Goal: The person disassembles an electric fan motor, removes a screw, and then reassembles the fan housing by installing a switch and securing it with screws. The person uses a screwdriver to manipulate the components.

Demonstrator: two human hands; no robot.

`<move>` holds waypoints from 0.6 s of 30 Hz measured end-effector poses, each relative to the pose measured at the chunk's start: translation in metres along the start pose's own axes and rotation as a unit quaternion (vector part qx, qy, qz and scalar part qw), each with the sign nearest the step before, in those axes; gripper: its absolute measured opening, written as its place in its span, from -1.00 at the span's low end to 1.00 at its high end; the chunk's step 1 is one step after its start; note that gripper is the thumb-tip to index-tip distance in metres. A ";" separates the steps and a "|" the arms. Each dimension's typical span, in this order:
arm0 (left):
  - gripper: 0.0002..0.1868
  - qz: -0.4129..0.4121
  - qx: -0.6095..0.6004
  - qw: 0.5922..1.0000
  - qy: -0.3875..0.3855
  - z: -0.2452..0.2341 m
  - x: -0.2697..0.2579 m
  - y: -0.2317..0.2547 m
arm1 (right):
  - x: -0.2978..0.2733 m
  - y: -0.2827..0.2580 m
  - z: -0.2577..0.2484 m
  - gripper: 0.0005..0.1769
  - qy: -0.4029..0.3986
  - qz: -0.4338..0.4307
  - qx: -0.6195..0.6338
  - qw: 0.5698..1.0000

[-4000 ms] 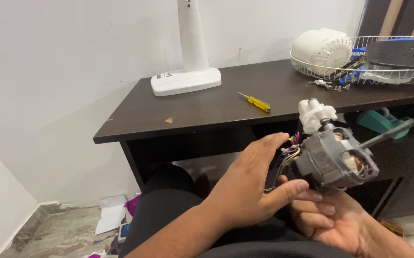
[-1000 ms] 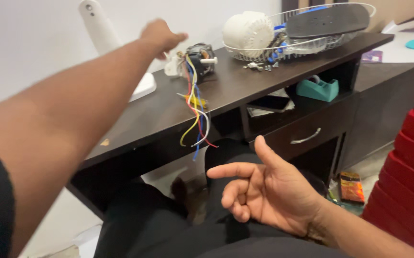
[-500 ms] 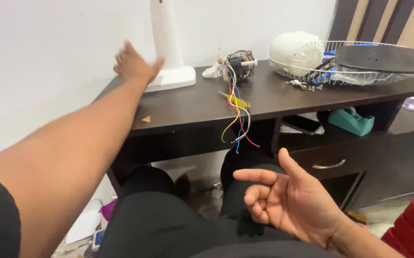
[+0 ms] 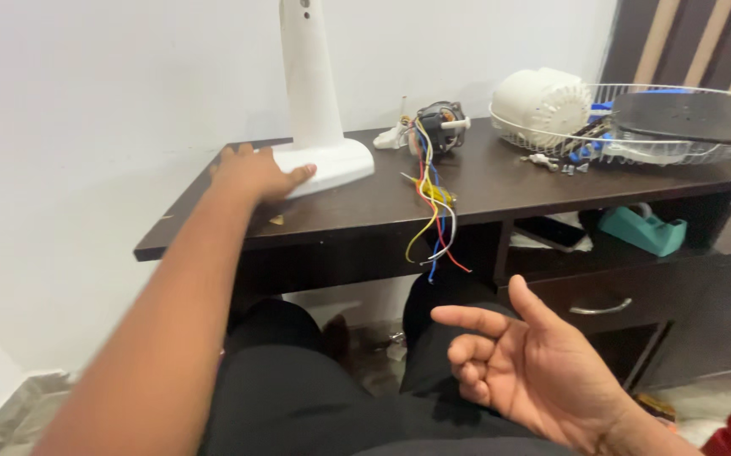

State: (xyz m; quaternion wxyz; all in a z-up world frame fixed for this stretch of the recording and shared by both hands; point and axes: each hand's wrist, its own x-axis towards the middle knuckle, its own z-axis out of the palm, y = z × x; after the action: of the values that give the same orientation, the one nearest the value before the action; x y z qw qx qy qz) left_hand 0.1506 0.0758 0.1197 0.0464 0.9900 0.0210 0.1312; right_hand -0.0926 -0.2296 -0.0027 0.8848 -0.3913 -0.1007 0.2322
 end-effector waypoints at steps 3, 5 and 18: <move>0.03 0.010 -0.017 0.998 0.052 -0.007 -0.068 -0.007 | 0.003 -0.001 -0.002 -0.07 -0.015 0.009 0.003 1.000; 0.08 0.012 -0.008 0.998 0.062 -0.014 -0.106 -0.009 | 0.004 0.000 -0.004 -0.07 -0.010 0.002 0.002 1.000; 0.09 0.084 0.046 0.979 0.181 -0.021 -0.172 -0.015 | 0.010 0.000 -0.002 -0.11 0.051 0.002 -0.026 0.998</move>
State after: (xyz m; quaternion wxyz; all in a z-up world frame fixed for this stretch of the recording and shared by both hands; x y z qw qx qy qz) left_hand -0.0209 0.0834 0.0946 -0.0155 0.9492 -0.0485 0.3106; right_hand -0.0835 -0.2256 -0.0042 0.8780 -0.4254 -0.0605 0.2111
